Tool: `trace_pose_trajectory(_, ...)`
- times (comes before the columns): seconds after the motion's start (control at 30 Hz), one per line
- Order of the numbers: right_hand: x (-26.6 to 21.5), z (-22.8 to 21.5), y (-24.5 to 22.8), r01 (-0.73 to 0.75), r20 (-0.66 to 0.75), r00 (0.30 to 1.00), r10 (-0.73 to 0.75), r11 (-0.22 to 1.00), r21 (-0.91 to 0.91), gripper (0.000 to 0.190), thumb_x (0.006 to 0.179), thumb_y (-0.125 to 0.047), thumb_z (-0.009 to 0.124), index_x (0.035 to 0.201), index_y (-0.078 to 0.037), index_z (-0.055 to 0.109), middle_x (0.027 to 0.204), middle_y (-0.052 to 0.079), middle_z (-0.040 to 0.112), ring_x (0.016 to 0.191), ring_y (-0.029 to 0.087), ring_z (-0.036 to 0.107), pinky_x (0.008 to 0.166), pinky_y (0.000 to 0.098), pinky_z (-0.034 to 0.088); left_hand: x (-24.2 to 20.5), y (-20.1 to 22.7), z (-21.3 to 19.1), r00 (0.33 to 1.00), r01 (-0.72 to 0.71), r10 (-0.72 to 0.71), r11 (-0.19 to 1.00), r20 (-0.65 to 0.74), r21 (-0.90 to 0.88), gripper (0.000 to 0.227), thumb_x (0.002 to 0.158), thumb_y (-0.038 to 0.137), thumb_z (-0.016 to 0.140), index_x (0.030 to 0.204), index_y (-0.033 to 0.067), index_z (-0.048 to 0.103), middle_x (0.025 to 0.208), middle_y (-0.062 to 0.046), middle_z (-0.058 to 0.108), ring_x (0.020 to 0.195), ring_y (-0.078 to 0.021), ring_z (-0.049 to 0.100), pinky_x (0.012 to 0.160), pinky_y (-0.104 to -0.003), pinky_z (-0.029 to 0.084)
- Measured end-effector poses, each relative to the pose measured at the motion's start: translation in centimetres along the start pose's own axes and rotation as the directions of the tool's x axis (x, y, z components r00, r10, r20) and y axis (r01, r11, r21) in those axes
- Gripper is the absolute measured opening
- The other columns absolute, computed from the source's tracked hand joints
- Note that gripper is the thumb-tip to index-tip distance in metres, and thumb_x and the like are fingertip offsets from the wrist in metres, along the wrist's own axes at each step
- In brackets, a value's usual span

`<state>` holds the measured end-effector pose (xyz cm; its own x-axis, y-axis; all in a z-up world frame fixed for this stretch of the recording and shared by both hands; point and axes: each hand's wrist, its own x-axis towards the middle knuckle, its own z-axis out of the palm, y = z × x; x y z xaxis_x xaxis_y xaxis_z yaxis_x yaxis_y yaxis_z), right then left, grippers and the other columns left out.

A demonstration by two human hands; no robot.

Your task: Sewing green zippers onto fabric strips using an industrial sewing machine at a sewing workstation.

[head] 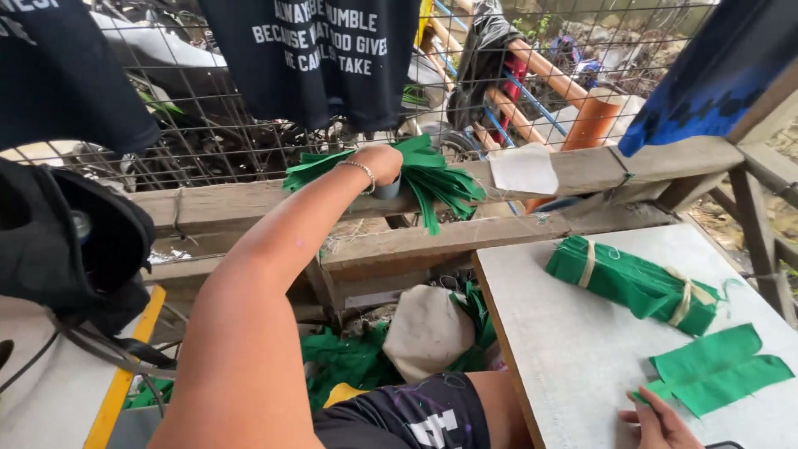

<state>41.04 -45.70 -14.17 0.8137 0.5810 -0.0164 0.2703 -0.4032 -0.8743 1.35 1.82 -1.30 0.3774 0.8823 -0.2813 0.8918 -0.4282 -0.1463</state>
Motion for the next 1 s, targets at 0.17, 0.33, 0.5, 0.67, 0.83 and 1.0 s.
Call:
trace_pose_trajectory(0.17, -0.4, 0.2, -0.1, 0.035, -0.020, 0.999, -0.034, 0.999, 0.012, 0.023, 0.109, -0.011, 0.064, 0.127, -0.011, 0.077, 0.089, 0.013, 0.076, 0.066, 0.012, 0.054, 0.065, 0.0225, 0.042, 2.1, 0.5, 0.1, 0.999, -0.028, 0.032, 0.985, -0.020, 0.169, 0.016, 0.093, 0.001, 0.058, 0.084, 0.0082, 0.070, 0.083, -0.007, 0.067, 0.073, -0.0231, 0.064, 0.054, -0.036, 0.051)
trace_pose_trajectory(0.33, -1.5, -0.8, -0.9, 0.057, -0.120, 0.990, -0.072, 0.991, -0.123, 0.023, 0.101, -0.024, 0.066, 0.118, -0.030, 0.080, 0.083, -0.008, 0.074, 0.085, 0.000, 0.063, 0.071, 0.0229, 0.044, 1.3, 0.2, 0.9, 0.990, -0.070, 0.087, 0.986, -0.111, 0.153, 0.021, 0.092, 0.012, 0.061, 0.101, 0.0079, 0.080, 0.100, -0.016, 0.077, 0.090, -0.0342, 0.077, 0.069, -0.046, 0.062)
trace_pose_trajectory(0.5, -0.8, -1.2, -0.4, 0.029, 0.006, 1.000, -0.029, 0.996, -0.089, 0.033, 0.096, -0.025, 0.063, 0.123, -0.020, 0.080, 0.082, 0.001, 0.081, 0.092, 0.009, 0.068, 0.092, 0.0256, 0.045, -2.6, 0.8, -0.9, 0.988, -0.067, 0.062, 0.997, -0.139, -0.030, 0.023, 0.088, 0.003, 0.057, 0.097, 0.0023, 0.078, 0.099, -0.021, 0.077, 0.088, -0.0399, 0.076, 0.072, -0.047, 0.060)
trace_pose_trajectory(0.67, -0.6, -2.1, 1.7, -0.014, -0.027, 1.000, 0.014, 1.000, -0.001, 0.043, 0.088, -0.013, 0.058, 0.124, -0.020, 0.079, 0.079, 0.001, 0.080, 0.070, 0.011, 0.061, 0.074, 0.0245, 0.046, -3.7, 3.2, -3.1, 0.997, -0.044, 0.048, 0.996, -0.060, 0.072, 0.023, 0.090, 0.008, 0.059, 0.093, 0.0072, 0.081, 0.097, -0.015, 0.080, 0.088, -0.0334, 0.078, 0.071, -0.043, 0.058)
trace_pose_trajectory(0.83, -1.6, -2.1, -2.2, -0.032, 0.108, 0.994, 0.015, 0.987, 0.158, 0.046, 0.094, -0.007, 0.052, 0.131, -0.014, 0.078, 0.085, 0.006, 0.081, 0.078, 0.012, 0.056, 0.084, 0.0257, 0.047, -7.0, 1.9, -4.9, 1.000, -0.021, 0.019, 0.997, 0.025, 0.070, 0.028, 0.091, -0.001, 0.056, 0.100, 0.0062, 0.081, 0.097, -0.016, 0.078, 0.078, -0.0311, 0.070, 0.066, -0.040, 0.054)
trace_pose_trajectory(1.0, -1.8, -2.2, -2.3, 0.004, 0.088, 0.996, -0.034, 0.947, 0.321, 0.040, 0.105, -0.025, 0.055, 0.116, 0.004, 0.081, 0.087, 0.015, 0.080, 0.075, 0.015, 0.050, 0.075, 0.0283, 0.044, -11.4, 3.5, -7.0, 0.990, 0.108, -0.121, 0.982, -0.076, -0.152, 0.042, 0.091, -0.009, 0.038, 0.124, -0.0075, 0.065, 0.135, -0.028, 0.059, 0.120, -0.0468, 0.065, 0.097, -0.051, 0.055)
